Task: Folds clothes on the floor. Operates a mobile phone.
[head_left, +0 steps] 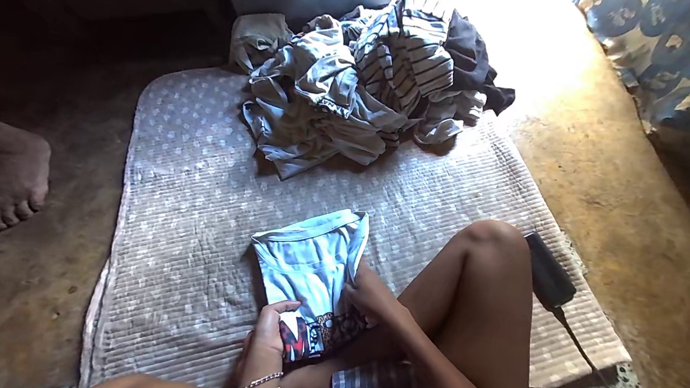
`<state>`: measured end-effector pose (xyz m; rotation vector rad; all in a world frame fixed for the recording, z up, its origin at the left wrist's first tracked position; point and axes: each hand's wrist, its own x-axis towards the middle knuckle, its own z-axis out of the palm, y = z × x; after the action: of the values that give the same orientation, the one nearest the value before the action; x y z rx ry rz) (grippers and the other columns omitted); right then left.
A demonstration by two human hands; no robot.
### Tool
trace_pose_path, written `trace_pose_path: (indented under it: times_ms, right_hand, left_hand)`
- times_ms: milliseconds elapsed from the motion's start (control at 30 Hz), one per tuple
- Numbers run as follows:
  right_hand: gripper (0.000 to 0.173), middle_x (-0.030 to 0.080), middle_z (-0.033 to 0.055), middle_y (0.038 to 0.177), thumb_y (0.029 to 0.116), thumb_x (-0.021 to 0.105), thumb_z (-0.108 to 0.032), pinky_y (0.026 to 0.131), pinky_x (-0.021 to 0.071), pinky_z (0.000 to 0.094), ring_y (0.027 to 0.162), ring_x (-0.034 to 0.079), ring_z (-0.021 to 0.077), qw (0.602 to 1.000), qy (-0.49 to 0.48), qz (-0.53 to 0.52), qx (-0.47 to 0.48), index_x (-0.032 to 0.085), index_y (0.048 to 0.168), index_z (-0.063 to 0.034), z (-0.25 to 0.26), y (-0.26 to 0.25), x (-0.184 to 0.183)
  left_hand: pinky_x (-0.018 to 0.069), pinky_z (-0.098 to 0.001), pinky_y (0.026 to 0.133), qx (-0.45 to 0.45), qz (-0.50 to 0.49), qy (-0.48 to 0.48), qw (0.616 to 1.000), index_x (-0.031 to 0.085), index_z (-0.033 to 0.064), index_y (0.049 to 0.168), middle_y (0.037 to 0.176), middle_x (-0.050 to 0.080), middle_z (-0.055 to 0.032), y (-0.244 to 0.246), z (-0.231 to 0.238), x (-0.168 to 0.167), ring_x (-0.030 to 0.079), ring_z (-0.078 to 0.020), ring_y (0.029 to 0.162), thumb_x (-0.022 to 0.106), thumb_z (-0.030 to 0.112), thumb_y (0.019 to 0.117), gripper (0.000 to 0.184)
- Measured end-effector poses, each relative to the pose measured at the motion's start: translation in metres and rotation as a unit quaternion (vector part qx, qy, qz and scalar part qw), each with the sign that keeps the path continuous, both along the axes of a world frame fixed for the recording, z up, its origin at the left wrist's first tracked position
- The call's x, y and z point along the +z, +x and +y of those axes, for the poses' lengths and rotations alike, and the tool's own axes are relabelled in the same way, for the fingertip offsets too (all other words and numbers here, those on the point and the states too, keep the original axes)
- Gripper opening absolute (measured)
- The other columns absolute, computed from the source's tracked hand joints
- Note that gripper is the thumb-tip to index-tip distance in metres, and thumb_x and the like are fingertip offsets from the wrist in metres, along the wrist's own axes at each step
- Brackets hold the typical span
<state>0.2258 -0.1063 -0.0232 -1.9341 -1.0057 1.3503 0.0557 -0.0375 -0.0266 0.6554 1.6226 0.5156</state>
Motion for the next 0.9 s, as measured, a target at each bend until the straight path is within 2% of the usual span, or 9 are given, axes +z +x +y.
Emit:
trace_pose_path:
  times_ms: [233,333,433,467,533,600,700,800,900]
  right_hand:
    - [0.054,0.060,0.0276,0.135,0.1020,0.054,-0.006,0.108,0.0441,0.0546,0.127,0.058,0.0394,1.000,-0.015,-0.014,0.003,0.038,0.153,0.0022,-0.005,0.005,0.010]
    - [0.069,0.054,0.0284,0.144,0.0980,0.053,0.005,0.111,0.0425,0.0510,0.131,0.056,0.0390,0.999,0.035,0.010,-0.036,0.026,0.161,-0.0031,-0.024,0.017,0.023]
    - [0.048,0.065,0.0255,0.130,0.0941,0.049,0.008,0.097,0.0546,0.0406,0.112,0.068,0.0305,0.942,0.239,-0.143,-0.188,0.056,0.141,0.0049,-0.073,0.041,0.034]
    - [0.039,0.070,0.0197,0.122,0.0945,0.049,0.003,0.093,0.0569,0.0372,0.107,0.070,0.0241,0.905,0.267,-0.218,-0.251,0.064,0.131,0.0030,-0.096,0.057,0.037]
    - [0.030,0.069,0.0197,0.116,0.0970,0.047,-0.001,0.095,0.0556,0.0381,0.108,0.068,0.0235,0.847,0.229,-0.306,-0.369,0.066,0.119,0.0067,-0.149,0.094,0.042]
    - [0.034,0.064,0.0300,0.125,0.0987,0.045,-0.001,0.100,0.0506,0.0495,0.116,0.064,0.0373,0.832,0.081,-0.338,-0.433,0.058,0.127,0.0125,-0.202,0.127,0.032]
    - [0.061,0.047,0.0417,0.140,0.1025,0.062,-0.023,0.107,0.0379,0.0684,0.131,0.047,0.0573,0.868,-0.193,-0.244,-0.387,0.041,0.145,0.0148,-0.253,0.155,0.006]
    - [0.061,0.045,0.0424,0.140,0.1010,0.066,-0.025,0.104,0.0421,0.0679,0.129,0.047,0.0595,0.870,-0.275,-0.241,-0.329,0.043,0.143,0.0136,-0.264,0.145,-0.028]
    - [0.031,0.063,0.0358,0.121,0.1034,0.056,-0.011,0.099,0.0462,0.0635,0.117,0.061,0.0515,0.884,-0.206,-0.288,-0.305,0.062,0.124,0.0115,-0.273,0.140,-0.036]
  left_hand:
    - [0.0563,-0.0302,0.056,-0.025,-0.098,0.007,0.995,0.059,0.0000,0.098,0.076,0.067,-0.0120,-0.004,-0.002,0.013,0.067,-0.0166,0.064,0.051,-0.002,0.0930,0.009]
    - [0.0599,-0.0282,0.058,-0.035,-0.123,0.046,0.991,0.059,0.0022,0.102,0.081,0.072,-0.0099,-0.010,-0.002,0.020,0.072,-0.0135,0.068,0.049,-0.008,0.0914,0.018]
    - [0.0542,-0.0362,0.092,-0.086,-0.039,0.110,0.990,0.033,0.0092,0.155,0.142,0.052,-0.0151,-0.018,0.005,0.011,0.061,-0.0192,0.116,0.050,-0.017,0.0874,0.074]
    - [0.0490,-0.0425,0.101,-0.093,0.019,0.140,0.986,0.027,0.0086,0.160,0.154,0.042,-0.0196,-0.016,0.006,0.006,0.053,-0.0261,0.130,0.051,-0.016,0.0873,0.081]
    - [0.0400,-0.0521,0.110,-0.112,0.144,0.231,0.956,0.023,-0.0003,0.160,0.157,0.034,-0.0305,-0.007,-0.004,0.004,0.043,-0.0396,0.140,0.055,-0.006,0.0918,0.075]
    - [0.0324,-0.0544,0.115,-0.155,0.191,0.357,0.901,0.022,-0.0098,0.157,0.155,0.031,-0.0377,0.011,-0.020,0.014,0.036,-0.0464,0.142,0.057,-0.001,0.0903,0.075]
    - [0.0448,-0.0351,0.106,-0.240,0.004,0.467,0.851,0.043,-0.0200,0.136,0.137,0.052,-0.0324,0.071,-0.085,0.053,0.054,-0.0261,0.127,0.050,-0.001,0.0925,0.048]
    - [0.0576,-0.0310,0.092,-0.454,-0.249,0.344,0.783,0.054,-0.0149,0.131,0.113,0.071,-0.0182,0.150,-0.174,0.084,0.070,-0.0148,0.101,0.051,0.001,0.0971,0.037]
    - [0.0506,-0.0458,0.102,-0.607,-0.229,0.044,0.759,0.021,-0.0063,0.157,0.139,0.054,-0.0296,0.231,-0.221,0.078,0.061,-0.0341,0.121,0.057,0.012,0.1023,0.067]
